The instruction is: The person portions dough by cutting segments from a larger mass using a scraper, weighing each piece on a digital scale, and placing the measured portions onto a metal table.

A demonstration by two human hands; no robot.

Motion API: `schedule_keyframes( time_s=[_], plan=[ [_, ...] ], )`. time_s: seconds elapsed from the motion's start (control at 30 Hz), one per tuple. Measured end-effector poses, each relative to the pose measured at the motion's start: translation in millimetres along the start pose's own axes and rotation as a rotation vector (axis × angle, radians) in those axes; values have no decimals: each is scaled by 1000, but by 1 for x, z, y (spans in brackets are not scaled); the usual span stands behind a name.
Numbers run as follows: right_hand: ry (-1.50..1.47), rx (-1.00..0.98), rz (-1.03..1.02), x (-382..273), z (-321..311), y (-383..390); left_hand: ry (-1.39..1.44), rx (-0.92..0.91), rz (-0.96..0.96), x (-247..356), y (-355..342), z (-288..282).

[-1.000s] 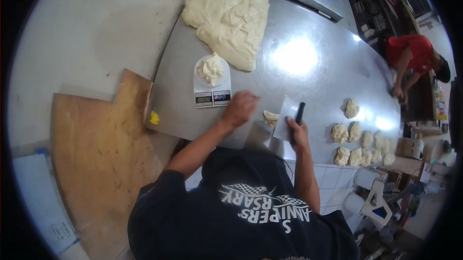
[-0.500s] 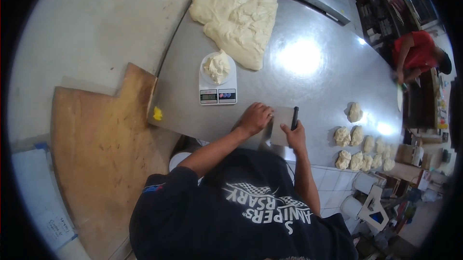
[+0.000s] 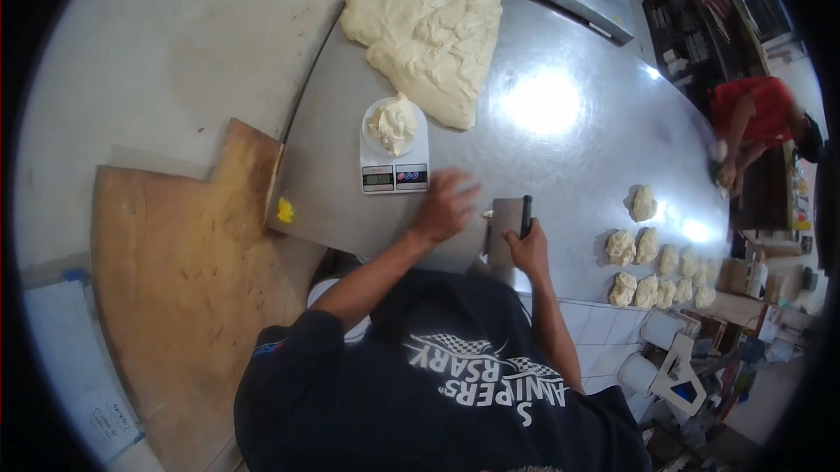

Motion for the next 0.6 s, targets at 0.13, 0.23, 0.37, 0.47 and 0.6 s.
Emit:
schedule_keyframes(
  time_s=[0.13, 0.23, 0.37, 0.47, 0.6],
  plan=[
    [-106, 22, 25, 6, -3, 7, -389, 137, -175, -53, -26, -71],
    [-305, 62, 88, 6, -2, 10, -368, 22, -306, -95, -52, -111],
    [-414, 158, 87, -1, 0, 12, -289, -122, -157, -128, -68, -109],
    [-366, 159, 50, -7, 2, 11, -113, -76, -58, -150, -66, -97],
    [-375, 181, 81, 10, 8, 16, 75, 25, -209, -157, -73, -85]
  ],
)
Point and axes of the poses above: each hand's wrist, its own y-axis away from the middle knuckle, its own z-axis out of the palm, x = y × z, the point moved 2 cm from there along -y, towards the middle knuckle
